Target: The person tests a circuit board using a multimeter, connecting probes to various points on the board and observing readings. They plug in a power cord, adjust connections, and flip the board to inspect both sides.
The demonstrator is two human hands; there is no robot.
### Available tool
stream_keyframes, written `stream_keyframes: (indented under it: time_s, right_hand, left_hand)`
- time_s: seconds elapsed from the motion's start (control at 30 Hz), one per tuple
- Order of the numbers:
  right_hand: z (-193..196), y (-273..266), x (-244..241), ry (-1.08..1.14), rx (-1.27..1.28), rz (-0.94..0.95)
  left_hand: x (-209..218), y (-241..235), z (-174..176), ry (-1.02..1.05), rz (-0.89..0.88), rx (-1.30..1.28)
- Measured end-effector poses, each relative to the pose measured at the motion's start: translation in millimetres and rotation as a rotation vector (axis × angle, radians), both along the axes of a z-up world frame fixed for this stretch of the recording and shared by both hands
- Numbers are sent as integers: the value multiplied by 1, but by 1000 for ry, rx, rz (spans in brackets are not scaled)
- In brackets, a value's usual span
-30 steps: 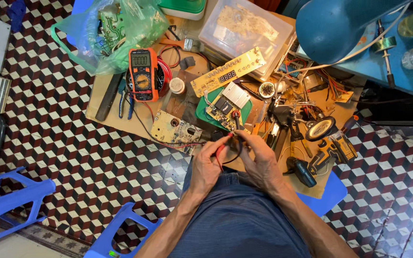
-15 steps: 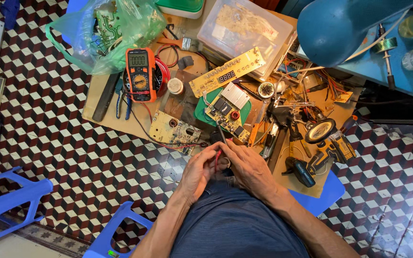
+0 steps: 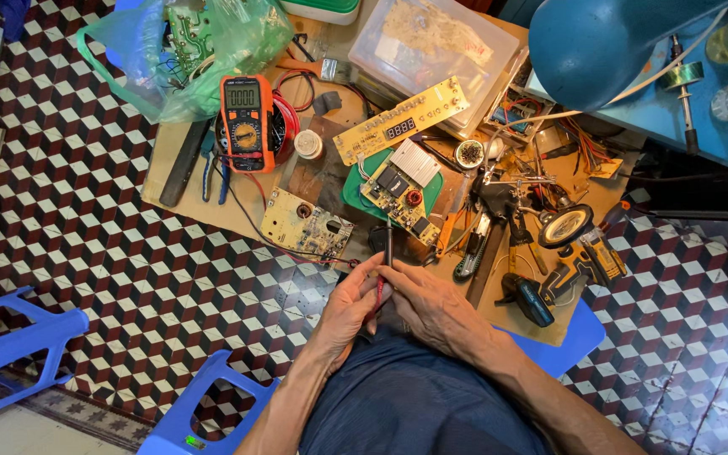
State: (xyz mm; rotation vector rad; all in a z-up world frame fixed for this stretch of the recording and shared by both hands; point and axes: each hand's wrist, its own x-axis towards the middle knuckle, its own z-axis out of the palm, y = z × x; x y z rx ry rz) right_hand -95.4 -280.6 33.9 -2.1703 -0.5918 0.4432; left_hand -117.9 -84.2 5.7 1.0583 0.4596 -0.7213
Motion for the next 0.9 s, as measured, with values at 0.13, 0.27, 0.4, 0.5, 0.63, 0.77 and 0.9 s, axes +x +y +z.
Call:
stream_keyframes:
  time_s: [0.13, 0.27, 0.4, 0.5, 0.63, 0.77, 0.9]
  right_hand:
    - [-2, 1, -2, 146, 104, -7]
    - [-7, 2, 0, -67, -19, 96]
    - [-4, -2, 10, -231, -113, 299]
    - [-5, -2, 18, -264, -152, 405]
    - [-3, -3, 16, -476, -7, 274]
    - [-4, -2, 10, -535, -10, 142]
    - [-4, -12, -7, -425, -57, 86]
  left_hand:
    - [-6, -1, -15, -21, 1, 46]
    - [-6, -3, -22, -346, -5, 97]
    - [-5, 3, -3, -459, -255, 557]
    - [2, 4, 11, -396, -340, 608]
    - [7, 8, 15, -349, -338, 724]
    - [14, 25, 7, 87, 33, 457]
    - [18, 42, 6, -125, 60, 372]
